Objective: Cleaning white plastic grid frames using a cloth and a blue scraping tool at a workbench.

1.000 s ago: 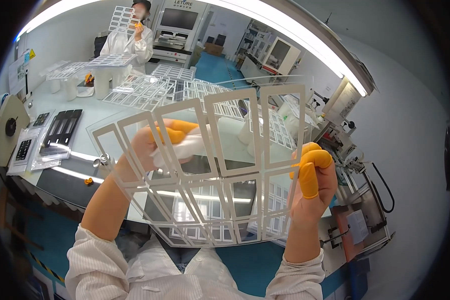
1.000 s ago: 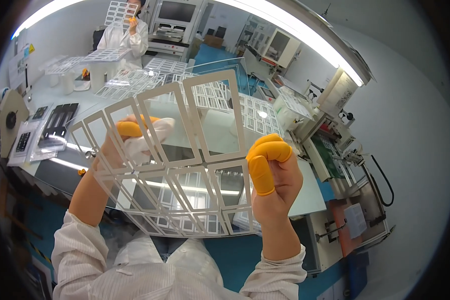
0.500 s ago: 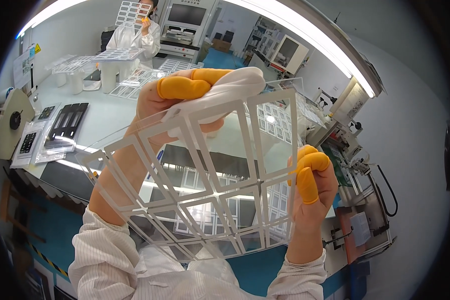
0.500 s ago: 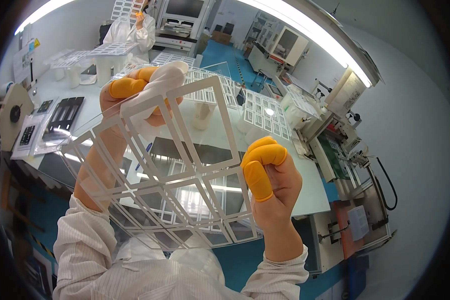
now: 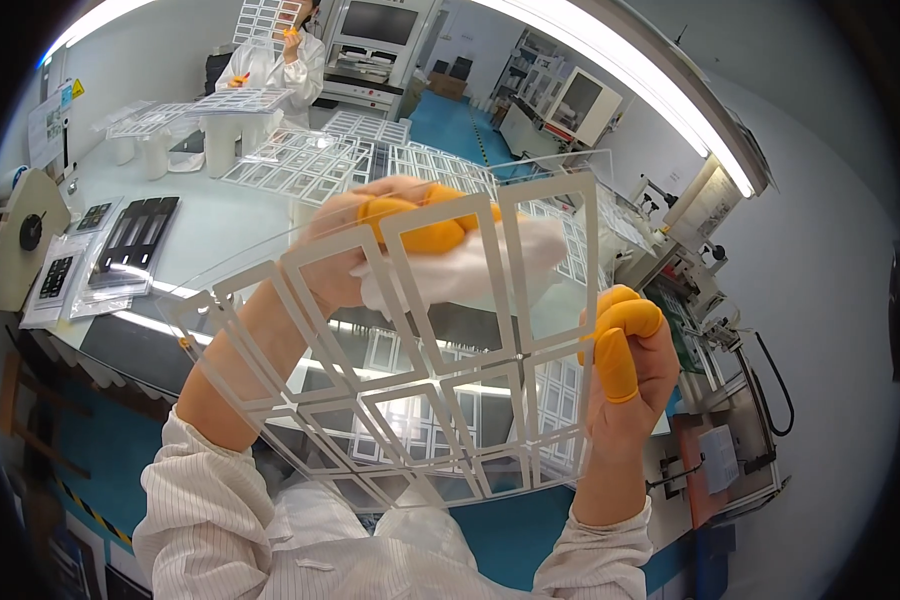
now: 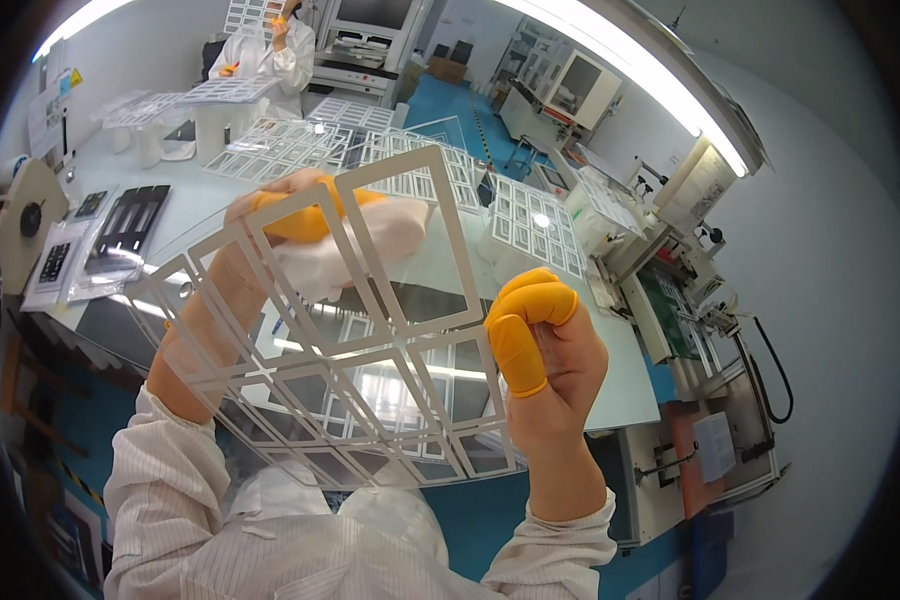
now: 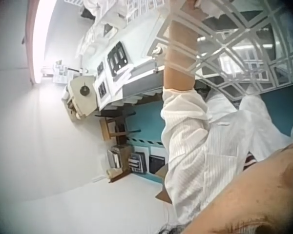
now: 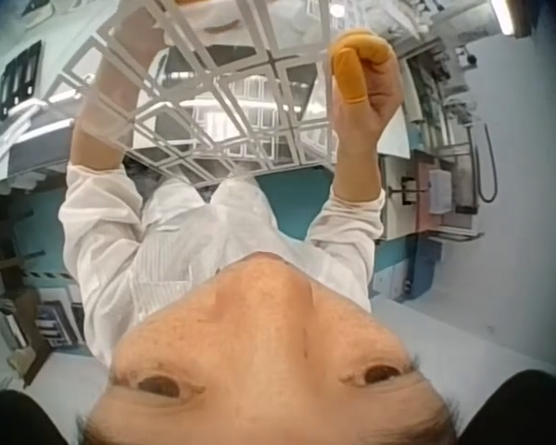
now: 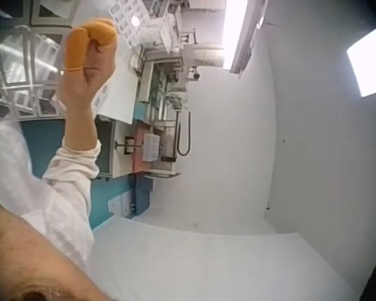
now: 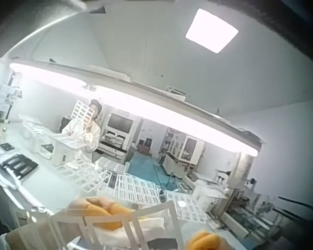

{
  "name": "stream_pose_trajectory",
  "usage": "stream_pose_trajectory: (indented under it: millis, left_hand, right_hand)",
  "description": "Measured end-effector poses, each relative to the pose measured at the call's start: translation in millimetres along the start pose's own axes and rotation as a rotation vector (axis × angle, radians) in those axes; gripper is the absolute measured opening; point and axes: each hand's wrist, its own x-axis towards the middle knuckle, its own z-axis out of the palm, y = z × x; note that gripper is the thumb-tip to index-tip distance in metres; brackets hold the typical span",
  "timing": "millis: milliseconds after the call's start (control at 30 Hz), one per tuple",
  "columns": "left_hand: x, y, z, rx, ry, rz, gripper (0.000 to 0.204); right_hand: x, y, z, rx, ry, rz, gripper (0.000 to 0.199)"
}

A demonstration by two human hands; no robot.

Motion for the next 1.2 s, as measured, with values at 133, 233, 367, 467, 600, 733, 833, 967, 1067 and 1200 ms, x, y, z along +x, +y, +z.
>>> stream_pose_trajectory:
  millis: [133,233,367,467,600,733,833,967,1067,1200]
  left_hand:
    - [6,12,27,0.031,-0.172,-0.016,0.028]
    - [-1,5,4,-0.008,0.019,-0.139,0.029]
    - [1,-2,1,-0.042,-0.043,-0.164,0.029]
    - [10,9,30,0.004,-0.122,-0.019,0.034]
    - [3,25,-7,0.027,-0.095,0.123,0.053]
    - [7,22,7,0.047,-0.120,-0.013,0.048]
    - [7,4,11,-0.035,-0.199,-0.021,0.039]
    - [5,-3,-4,-0.154,-0.222,-0.066,0.035]
    - [9,-9,20,-0.064,-0.134,-0.036,0.034]
    - [0,-8,3,0.002,-0.065,-0.232,0.033]
  right_hand:
    - [1,-4,4,-0.057,0.009,-0.009,0.024]
    - [0,-5,3,-0.055,0.004,0.010,0.024]
    - [-2,-6,0,-0.064,0.016,0.009,0.025]
    - [-2,-7,0,-0.075,0.026,0.007,0.025]
    - [-1,-7,3,-0.056,-0.012,-0.028,0.025]
    - [-1,-4,1,-0.025,-0.007,-0.019,0.024]
    - [-2,-5,2,-0.037,0.002,-0.004,0.024]
    - [-2,-6,5,-0.055,0.022,0.020,0.025]
    - [-1,-5,0,-0.096,0.028,0.024,0.025]
    - [0,-7,4,-0.103,0.035,0.018,0.025]
